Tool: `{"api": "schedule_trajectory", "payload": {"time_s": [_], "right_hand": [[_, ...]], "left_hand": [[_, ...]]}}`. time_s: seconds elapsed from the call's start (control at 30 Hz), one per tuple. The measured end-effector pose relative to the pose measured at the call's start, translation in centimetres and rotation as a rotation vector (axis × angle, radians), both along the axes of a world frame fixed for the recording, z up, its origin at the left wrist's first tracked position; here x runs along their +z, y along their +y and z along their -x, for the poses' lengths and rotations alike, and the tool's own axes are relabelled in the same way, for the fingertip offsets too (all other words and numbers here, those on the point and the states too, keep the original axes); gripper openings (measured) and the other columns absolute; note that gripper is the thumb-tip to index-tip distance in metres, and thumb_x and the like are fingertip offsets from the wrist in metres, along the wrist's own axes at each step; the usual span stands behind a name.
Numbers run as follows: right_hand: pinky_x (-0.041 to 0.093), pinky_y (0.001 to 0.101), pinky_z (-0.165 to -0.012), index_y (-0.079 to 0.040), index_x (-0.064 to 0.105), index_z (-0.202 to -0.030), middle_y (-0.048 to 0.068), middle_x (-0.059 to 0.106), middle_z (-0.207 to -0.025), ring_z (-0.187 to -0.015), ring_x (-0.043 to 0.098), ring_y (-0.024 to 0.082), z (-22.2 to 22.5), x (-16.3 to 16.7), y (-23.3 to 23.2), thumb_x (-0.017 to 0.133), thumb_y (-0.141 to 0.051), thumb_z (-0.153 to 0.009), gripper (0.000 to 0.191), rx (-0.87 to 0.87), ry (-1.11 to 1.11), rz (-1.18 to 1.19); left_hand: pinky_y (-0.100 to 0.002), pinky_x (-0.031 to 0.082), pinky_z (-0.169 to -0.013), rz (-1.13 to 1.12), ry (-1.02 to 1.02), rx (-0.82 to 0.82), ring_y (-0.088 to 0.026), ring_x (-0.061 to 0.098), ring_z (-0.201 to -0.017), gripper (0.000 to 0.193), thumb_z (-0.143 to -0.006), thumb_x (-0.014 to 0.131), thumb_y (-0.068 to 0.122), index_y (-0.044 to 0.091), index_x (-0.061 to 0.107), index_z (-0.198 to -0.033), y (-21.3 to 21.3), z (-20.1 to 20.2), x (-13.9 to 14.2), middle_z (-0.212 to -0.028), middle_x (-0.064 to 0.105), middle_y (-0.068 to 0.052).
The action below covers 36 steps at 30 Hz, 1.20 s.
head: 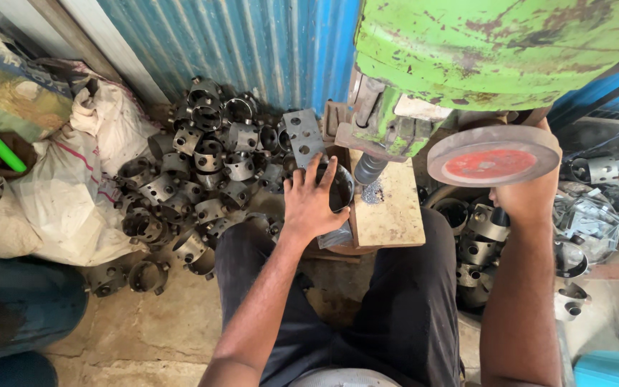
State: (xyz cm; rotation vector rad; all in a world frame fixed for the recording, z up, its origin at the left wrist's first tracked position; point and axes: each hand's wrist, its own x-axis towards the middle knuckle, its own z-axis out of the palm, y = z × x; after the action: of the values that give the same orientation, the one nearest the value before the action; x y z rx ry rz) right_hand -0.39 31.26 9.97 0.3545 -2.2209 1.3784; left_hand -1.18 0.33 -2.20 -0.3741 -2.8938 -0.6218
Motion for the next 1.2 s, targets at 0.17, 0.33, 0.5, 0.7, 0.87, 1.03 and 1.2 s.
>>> {"api": "schedule_trajectory", "payload": {"time_s": [0.17,0.33,0.5,0.7,0.87,1.03,1.2], "right_hand": [[0.040,0.0231,-0.043,0.003,0.056,-0.125,0.007,0.065,-0.086,-0.054,0.055,0.009,-0.4,0.3,-0.5,0.059,-0.004,-0.107,0.020,0.025,-0.029,0.066],[0.037,0.0238,-0.038,-0.002,0.055,-0.127,0.004,0.063,-0.082,-0.048,0.051,0.008,-0.4,-0.6,-0.1,0.055,-0.004,-0.105,0.023,-0.116,-0.178,0.153],[0.039,0.0240,-0.043,0.001,0.053,-0.128,0.006,0.064,-0.085,-0.050,0.054,0.009,0.1,-2.0,1.0,0.055,-0.003,-0.110,0.018,-0.006,-0.084,0.158],[0.036,0.0215,-0.036,-0.001,0.054,-0.127,0.005,0.061,-0.078,-0.045,0.051,0.007,0.1,-1.3,0.2,0.055,-0.009,-0.114,0.015,-0.026,-0.100,0.171],[0.036,0.0239,-0.040,-0.001,0.055,-0.125,0.004,0.061,-0.078,-0.046,0.050,0.007,-0.3,0.1,-0.9,0.058,-0.007,-0.107,0.019,-0.052,-0.079,0.101],[0.037,0.0243,-0.042,0.001,0.056,-0.122,0.005,0.063,-0.079,-0.047,0.052,0.007,-0.3,-0.1,-0.8,0.060,-0.005,-0.105,0.018,-0.040,-0.063,0.104],[0.037,0.0225,-0.040,-0.001,0.059,-0.126,0.003,0.064,-0.082,-0.050,0.052,0.007,-0.2,-0.6,-0.6,0.060,-0.008,-0.105,0.023,-0.032,-0.086,0.220]], "left_hand": [[-0.058,0.041,-0.096,0.009,0.019,0.006,-0.042,0.048,-0.120,0.105,-0.063,0.086,0.049,0.017,0.043,-0.153,0.1,0.1,-0.1,-0.155,0.036,-0.013],[-0.055,0.042,-0.094,-0.017,0.054,0.009,-0.042,0.049,-0.118,0.103,-0.063,0.086,0.048,0.015,0.045,-0.152,0.0,0.0,-0.4,-0.154,0.038,-0.013],[-0.055,0.042,-0.093,-0.007,0.058,0.017,-0.042,0.049,-0.117,0.104,-0.062,0.087,0.049,0.015,0.046,-0.152,0.0,-0.1,-0.5,-0.154,0.037,-0.012],[-0.055,0.042,-0.094,-0.006,0.046,0.019,-0.042,0.049,-0.117,0.106,-0.061,0.087,0.049,0.016,0.045,-0.152,0.0,0.0,-0.4,-0.154,0.037,-0.012],[-0.056,0.042,-0.096,0.017,0.017,0.019,-0.043,0.049,-0.118,0.106,-0.062,0.086,0.050,0.017,0.044,-0.153,0.1,0.1,-0.2,-0.155,0.037,-0.012],[-0.057,0.040,-0.100,0.019,0.014,0.021,-0.045,0.048,-0.120,0.104,-0.063,0.085,0.051,0.018,0.044,-0.153,0.2,0.2,-0.2,-0.156,0.037,-0.012],[-0.059,0.039,-0.102,0.033,-0.019,0.017,-0.046,0.047,-0.123,0.104,-0.064,0.084,0.050,0.019,0.043,-0.154,0.2,0.3,-0.2,-0.157,0.035,-0.012]]}}
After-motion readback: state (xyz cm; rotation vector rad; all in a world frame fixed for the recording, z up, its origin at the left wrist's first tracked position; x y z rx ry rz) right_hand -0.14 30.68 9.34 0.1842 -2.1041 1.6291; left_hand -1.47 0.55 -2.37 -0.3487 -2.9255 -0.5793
